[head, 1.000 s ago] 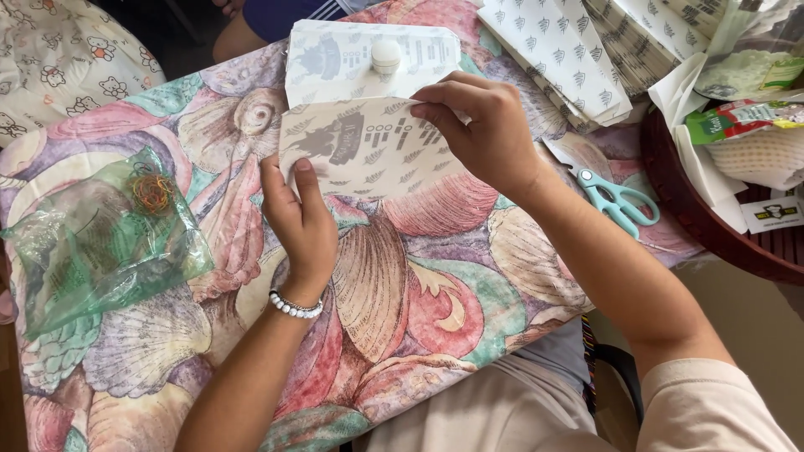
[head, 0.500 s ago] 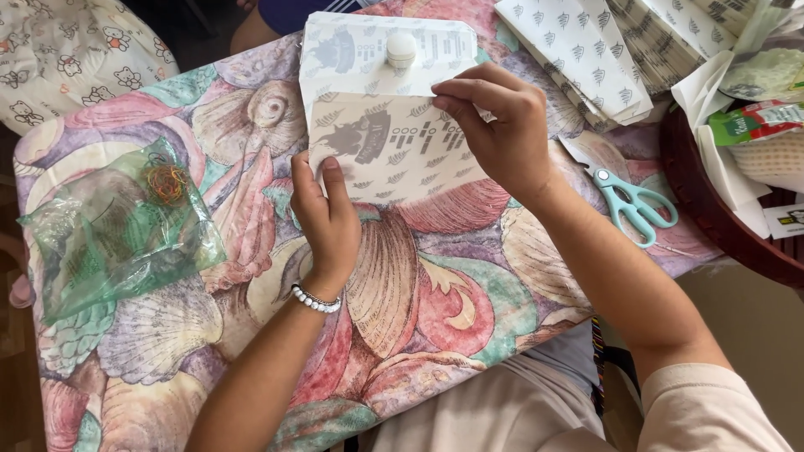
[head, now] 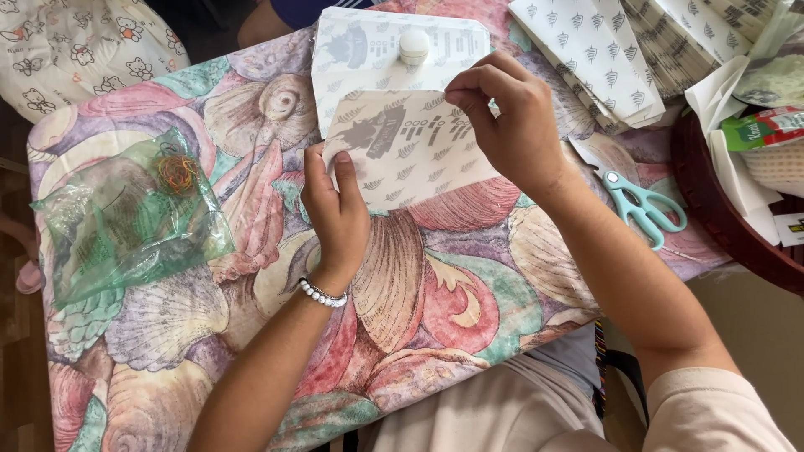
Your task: Folding printed paper sheets into specific shapes on a table.
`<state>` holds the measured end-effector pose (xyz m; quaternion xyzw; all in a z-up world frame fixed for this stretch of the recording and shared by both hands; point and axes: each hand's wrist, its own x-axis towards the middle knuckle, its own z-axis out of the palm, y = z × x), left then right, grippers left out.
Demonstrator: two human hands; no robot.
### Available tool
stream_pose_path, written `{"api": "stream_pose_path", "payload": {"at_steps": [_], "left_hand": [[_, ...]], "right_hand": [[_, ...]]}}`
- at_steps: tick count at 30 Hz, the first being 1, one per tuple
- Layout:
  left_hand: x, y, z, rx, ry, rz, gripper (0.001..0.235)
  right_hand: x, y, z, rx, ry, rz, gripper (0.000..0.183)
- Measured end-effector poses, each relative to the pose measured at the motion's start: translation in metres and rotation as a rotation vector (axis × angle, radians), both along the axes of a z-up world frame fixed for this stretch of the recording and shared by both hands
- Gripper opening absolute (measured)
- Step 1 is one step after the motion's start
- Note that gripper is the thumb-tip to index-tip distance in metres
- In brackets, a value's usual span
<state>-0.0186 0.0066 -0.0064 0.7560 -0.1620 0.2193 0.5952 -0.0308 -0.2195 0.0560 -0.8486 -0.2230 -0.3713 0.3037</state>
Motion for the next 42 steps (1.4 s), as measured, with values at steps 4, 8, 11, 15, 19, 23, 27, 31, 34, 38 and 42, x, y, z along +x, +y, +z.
{"api": "stream_pose_path", "payload": {"at_steps": [4,8,11,15,19,23,27,31,34,38,42], "left_hand": [[-0.001,0.003,-0.003,0.011,0.002,-0.013,0.019],[-0.023,0.014,0.012,-0.003,0.131,-0.117,0.018],[-0.069,0.031,0.043,-0.058,0.329,-0.207,0.022],[-0.098,0.066,0.044,-0.168,0.648,-0.3,0.026],[-0.041,0.077,0.03,0.126,0.403,-0.355,0.076],[0.027,0.073,-0.013,0.612,0.028,-0.334,0.038],[0.061,0.058,-0.033,0.899,-0.001,-0.39,0.023],[0.072,0.05,-0.03,1.006,0.03,-0.43,0.012],[0.076,0.048,-0.029,1.09,0.012,-0.433,0.009],[0.076,0.048,-0.028,1.093,0.014,-0.454,0.005],[0.07,0.051,-0.037,1.084,-0.153,-0.449,0.002]], "right_hand": [[-0.001,-0.001,-0.001,-0.012,0.031,-0.005,0.007],[-0.012,-0.002,0.016,-0.085,0.073,0.014,0.008],[-0.028,0.005,0.036,-0.176,0.189,0.054,0.009],[-0.045,0.024,0.043,-0.301,0.504,0.105,0.013],[-0.031,0.028,-0.023,-0.23,0.622,0.052,0.007],[-0.008,0.024,-0.084,-0.397,0.57,-0.024,0.011],[-0.001,0.02,-0.107,-0.417,0.514,-0.034,0.011],[-0.004,0.022,-0.102,-0.41,0.492,-0.023,0.012],[-0.004,0.022,-0.101,-0.444,0.464,-0.033,0.014],[-0.004,0.019,-0.1,-0.527,0.413,0.003,0.015],[-0.003,0.014,-0.084,-0.587,0.529,0.103,0.013]]}}
